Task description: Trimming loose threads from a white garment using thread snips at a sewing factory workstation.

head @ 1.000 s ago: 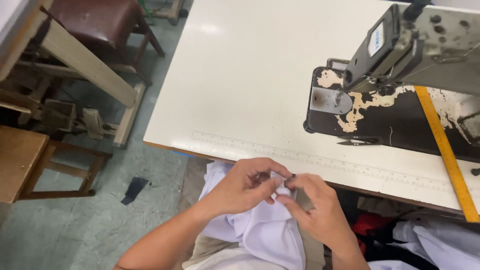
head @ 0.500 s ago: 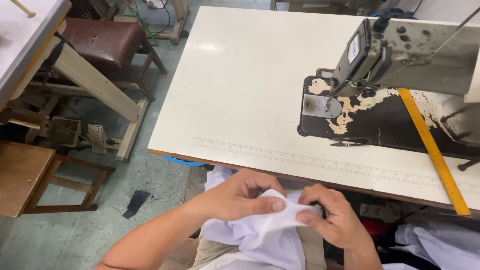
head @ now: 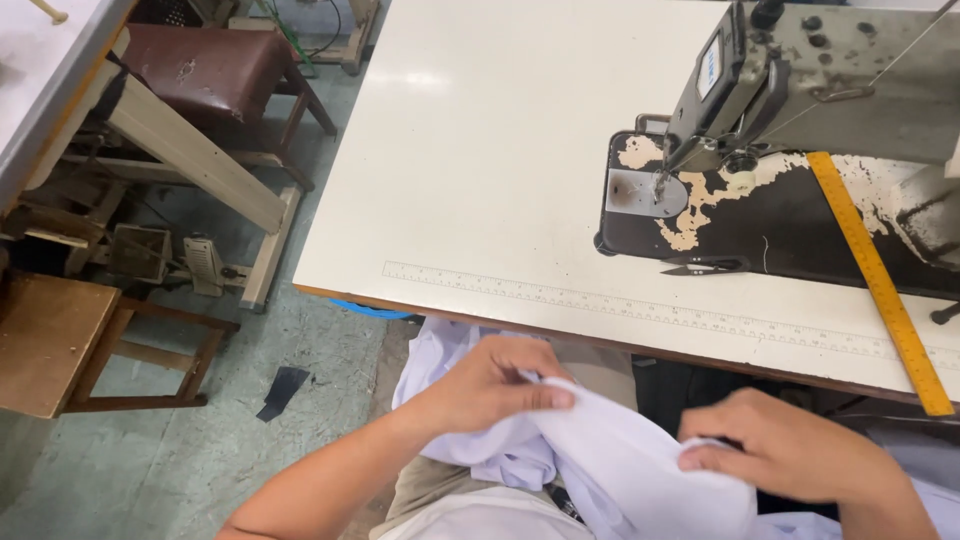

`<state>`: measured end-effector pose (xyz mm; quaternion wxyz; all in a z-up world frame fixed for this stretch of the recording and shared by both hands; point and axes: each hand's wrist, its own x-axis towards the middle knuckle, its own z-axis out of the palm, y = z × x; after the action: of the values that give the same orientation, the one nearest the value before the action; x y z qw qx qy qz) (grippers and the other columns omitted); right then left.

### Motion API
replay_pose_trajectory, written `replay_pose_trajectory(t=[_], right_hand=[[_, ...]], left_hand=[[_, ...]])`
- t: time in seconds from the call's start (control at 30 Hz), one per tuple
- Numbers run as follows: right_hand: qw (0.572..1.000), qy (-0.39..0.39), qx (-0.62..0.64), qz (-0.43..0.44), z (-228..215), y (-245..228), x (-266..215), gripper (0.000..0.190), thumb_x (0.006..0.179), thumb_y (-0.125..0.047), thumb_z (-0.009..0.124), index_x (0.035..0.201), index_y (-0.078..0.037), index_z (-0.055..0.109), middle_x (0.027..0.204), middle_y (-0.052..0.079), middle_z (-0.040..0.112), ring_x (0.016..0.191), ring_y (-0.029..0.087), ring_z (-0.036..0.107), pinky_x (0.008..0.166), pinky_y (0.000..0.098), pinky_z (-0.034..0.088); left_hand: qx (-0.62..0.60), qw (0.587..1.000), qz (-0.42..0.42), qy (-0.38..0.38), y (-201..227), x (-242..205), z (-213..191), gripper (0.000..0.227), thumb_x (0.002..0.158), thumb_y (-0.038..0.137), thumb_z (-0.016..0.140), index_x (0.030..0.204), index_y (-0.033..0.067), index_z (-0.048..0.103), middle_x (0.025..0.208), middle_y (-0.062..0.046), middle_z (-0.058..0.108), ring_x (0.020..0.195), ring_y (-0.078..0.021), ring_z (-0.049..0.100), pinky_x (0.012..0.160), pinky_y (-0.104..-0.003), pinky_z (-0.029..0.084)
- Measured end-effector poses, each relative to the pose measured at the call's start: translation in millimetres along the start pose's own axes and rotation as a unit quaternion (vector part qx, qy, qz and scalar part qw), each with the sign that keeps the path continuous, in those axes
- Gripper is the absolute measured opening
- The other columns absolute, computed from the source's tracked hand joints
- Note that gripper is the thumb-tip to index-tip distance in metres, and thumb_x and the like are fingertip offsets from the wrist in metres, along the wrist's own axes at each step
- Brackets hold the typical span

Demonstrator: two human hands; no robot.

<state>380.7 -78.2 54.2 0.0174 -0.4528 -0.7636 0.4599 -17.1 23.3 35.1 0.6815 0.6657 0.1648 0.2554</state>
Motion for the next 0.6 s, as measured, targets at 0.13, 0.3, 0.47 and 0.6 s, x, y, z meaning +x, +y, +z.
replay_pose_trajectory(t=[0.13, 0.3, 0.47, 0.6], right_hand=[[0.999, 0.005, -0.032, -0.018, -1.8, 21.3, 33.9, 0.039, 0.119, -0.057, 0.08, 0.099, -0.024, 0.082, 0.089, -0.01, 0.083, 0.081, 0.012, 0.079, 0.079, 0.0333, 0.061], [0.997, -0.012, 0.046, -0.063, 13.4, 47.6, 66.3, 0.053, 0.125, -0.05, 0.086, 0.089, -0.017, 0.063, 0.079, -0.005, 0.055, 0.071, 0.013, 0.051, 0.069, 0.0375, 0.048], [0.998, -0.043, -0.033, -0.023, 8.6, 11.5, 66.6, 0.049, 0.127, -0.055, 0.082, 0.095, -0.022, 0.064, 0.079, -0.004, 0.066, 0.071, 0.018, 0.067, 0.074, 0.0398, 0.055], [0.992, -0.091, -0.08, 0.032, -37.2, -26.8, 69.3, 0.043, 0.123, -0.06, 0.082, 0.097, -0.027, 0.075, 0.078, -0.008, 0.08, 0.069, 0.016, 0.077, 0.071, 0.0356, 0.059]], left_hand=[[-0.006, 0.987, -0.122, 0.101, -12.8, 7.9, -4.5, 0.019, 0.107, 0.027, 0.099, 0.12, 0.0128, 0.099, 0.111, -0.001, 0.095, 0.093, -0.0056, 0.074, 0.077, -0.023, 0.054], [0.037, 0.989, -0.119, 0.08, -12.8, 17.1, -15.9, 0.019, 0.109, 0.027, 0.096, 0.119, 0.0117, 0.099, 0.113, -0.003, 0.097, 0.103, -0.0107, 0.085, 0.088, -0.026, 0.068], [0.166, 0.985, -0.026, 0.034, 4.8, 25.9, -37.8, 0.017, 0.112, 0.035, 0.092, 0.122, 0.0218, 0.097, 0.112, 0.0, 0.094, 0.105, -0.0142, 0.085, 0.091, -0.03, 0.064], [0.103, 0.991, -0.048, 0.064, -2.9, 40.1, -54.1, 0.018, 0.107, 0.029, 0.098, 0.12, 0.0165, 0.098, 0.108, -0.002, 0.095, 0.097, -0.0124, 0.084, 0.084, -0.026, 0.064]])
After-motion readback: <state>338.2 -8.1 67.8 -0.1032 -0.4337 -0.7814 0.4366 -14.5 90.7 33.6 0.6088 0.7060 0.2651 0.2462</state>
